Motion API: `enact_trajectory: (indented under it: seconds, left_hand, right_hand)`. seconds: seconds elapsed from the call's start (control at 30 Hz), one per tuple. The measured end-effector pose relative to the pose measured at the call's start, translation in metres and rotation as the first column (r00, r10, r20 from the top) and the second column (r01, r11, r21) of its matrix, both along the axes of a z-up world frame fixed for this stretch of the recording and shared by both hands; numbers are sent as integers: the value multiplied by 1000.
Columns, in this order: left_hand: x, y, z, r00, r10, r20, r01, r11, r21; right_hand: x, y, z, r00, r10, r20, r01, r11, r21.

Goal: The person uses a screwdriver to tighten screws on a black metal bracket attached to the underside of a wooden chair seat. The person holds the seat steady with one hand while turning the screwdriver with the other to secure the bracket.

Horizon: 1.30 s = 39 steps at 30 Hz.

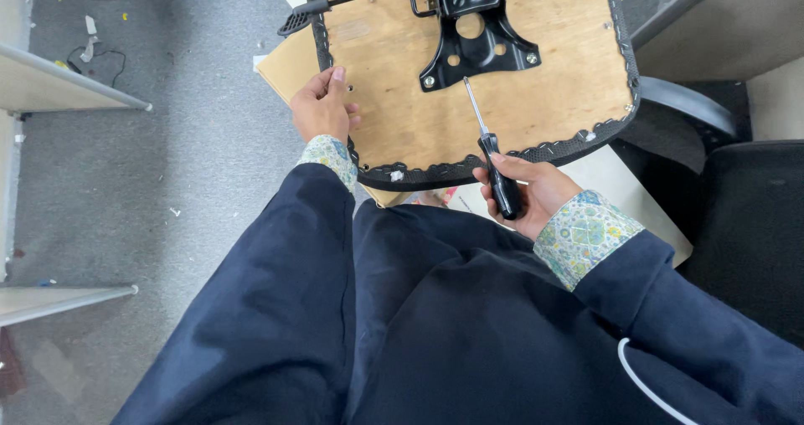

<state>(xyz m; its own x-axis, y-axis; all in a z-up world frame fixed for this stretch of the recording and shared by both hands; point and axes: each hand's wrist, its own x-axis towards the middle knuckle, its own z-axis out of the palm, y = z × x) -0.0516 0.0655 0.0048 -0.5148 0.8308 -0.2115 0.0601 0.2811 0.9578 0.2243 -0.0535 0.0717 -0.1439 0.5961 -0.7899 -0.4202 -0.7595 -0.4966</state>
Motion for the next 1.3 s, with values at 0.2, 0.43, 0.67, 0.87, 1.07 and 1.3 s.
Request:
enact_trajectory:
  seconds: [0.2, 0.43, 0.67, 0.87, 1.07, 1.3]
  left_hand:
    - [9, -2, -3, 1000, 2, -31, 1, 997, 76]
    - [4, -3, -2, 997, -10, 75, 2, 994, 114]
    - [-1, -1, 0, 1000, -20, 22, 19, 998, 67]
    - [3, -5, 10, 996, 20, -91, -20, 1000, 1]
    - [7, -18, 26, 974, -46, -222, 42, 999, -23]
    - [9, -24, 33, 942, -91, -325, 71, 995, -73]
  right_hand:
    - [0, 3, -2, 999, -33, -12, 33, 999, -18]
    - [3, 4, -3, 998, -59, 6, 59, 998, -2]
    - [2, 10, -4, 997, -66, -35, 67, 998, 22]
    - [3, 11, -4, 998, -66, -25, 66, 998, 19]
    - [9, 8, -7, 996, -91, -26, 91, 996, -2]
    - [6, 7, -11, 998, -58, -18, 58, 998, -8]
